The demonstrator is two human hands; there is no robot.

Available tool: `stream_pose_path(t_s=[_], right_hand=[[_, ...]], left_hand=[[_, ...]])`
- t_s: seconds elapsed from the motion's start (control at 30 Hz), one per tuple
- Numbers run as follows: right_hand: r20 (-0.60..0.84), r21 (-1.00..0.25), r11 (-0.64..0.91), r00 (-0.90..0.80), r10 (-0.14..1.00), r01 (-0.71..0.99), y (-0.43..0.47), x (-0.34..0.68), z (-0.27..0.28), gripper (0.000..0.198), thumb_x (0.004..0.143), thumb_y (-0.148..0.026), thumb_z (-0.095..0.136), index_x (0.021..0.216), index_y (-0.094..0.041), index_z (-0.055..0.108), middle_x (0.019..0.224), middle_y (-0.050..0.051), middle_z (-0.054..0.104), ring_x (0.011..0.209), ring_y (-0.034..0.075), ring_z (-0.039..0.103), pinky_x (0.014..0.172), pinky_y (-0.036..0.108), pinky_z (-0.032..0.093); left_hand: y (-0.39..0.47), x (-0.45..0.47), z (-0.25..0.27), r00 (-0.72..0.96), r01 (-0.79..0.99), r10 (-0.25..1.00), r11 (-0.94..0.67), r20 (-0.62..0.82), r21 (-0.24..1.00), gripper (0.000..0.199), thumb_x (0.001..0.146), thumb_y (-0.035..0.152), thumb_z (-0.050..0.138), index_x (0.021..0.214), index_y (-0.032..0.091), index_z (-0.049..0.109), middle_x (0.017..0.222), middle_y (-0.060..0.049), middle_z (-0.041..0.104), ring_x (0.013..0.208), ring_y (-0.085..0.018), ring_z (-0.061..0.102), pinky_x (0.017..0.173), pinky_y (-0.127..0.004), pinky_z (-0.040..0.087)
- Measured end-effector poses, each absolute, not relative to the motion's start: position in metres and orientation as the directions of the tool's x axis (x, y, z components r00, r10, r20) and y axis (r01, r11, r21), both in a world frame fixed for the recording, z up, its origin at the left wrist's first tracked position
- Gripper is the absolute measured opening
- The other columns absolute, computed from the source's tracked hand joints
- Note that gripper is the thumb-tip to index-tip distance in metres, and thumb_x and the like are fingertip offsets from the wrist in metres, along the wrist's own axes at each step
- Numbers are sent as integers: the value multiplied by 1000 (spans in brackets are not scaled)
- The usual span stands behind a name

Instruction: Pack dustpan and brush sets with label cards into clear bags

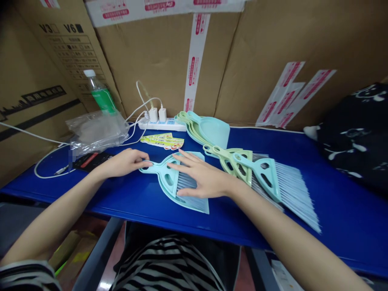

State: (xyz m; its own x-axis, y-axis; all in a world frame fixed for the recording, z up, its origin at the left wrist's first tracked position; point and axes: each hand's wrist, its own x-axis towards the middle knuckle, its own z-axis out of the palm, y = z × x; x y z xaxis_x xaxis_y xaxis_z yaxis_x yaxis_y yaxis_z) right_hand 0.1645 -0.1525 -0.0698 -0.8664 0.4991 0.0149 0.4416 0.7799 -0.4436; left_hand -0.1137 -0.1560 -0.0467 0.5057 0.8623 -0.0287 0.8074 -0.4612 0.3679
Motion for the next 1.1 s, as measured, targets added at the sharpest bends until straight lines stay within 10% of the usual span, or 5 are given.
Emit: stream_pose_path(t_s=[0.37, 0.57, 0.7, 0.9, 1.1], right_hand=[[-86, -435, 766, -868, 488, 474, -154, 163, -72, 84, 91, -66, 47, 157, -19, 24, 165, 12, 3, 150, 31, -5, 120, 56, 7], [121, -418, 794, -839, 531, 442, -151, 161, -70, 55, 99, -51, 40, 144, -22, 51, 152, 10, 45, 143, 28, 36, 115, 51, 32], [277, -220, 812, -764, 583, 540, -136, 156, -61, 42, 100, -27, 34, 129, -21, 63, 124, 10, 69, 115, 25, 61, 97, 45, 48], [193, 238, 719, -757, 624, 653, -103, 132, -45, 38, 89, -3, 41, 104, -15, 74, 98, 13, 74, 97, 27, 62, 77, 38, 45], [97, 291, 734, -782, 615, 613, -87, 114, -38, 25, 91, -12, 51, 86, -16, 75, 94, 13, 75, 98, 29, 61, 76, 37, 39]], left_hand=[[-163, -104, -49, 406, 903, 896, -423, 179, 69, 41, 99, 37, 38, 74, 18, 64, 60, -3, 60, 58, -17, 53, 57, -28, 26], [-162, -106, -53, 546, 831, 832, -553, 104, 66, 36, 98, 42, 45, 84, 19, 69, 72, -4, 69, 65, -17, 58, 57, -26, 27], [-160, -108, -56, 596, 798, 797, -601, 96, 38, 37, 99, 43, 44, 83, 19, 68, 72, -4, 69, 65, -17, 59, 55, -27, 26], [-159, -109, -56, 606, 790, 789, -612, 104, 36, 37, 99, 42, 44, 83, 19, 68, 70, -3, 68, 63, -16, 59, 55, -27, 27], [-160, -109, -55, 595, 799, 798, -600, 91, 41, 36, 98, 42, 45, 83, 19, 69, 69, -4, 67, 63, -17, 59, 56, -26, 28]])
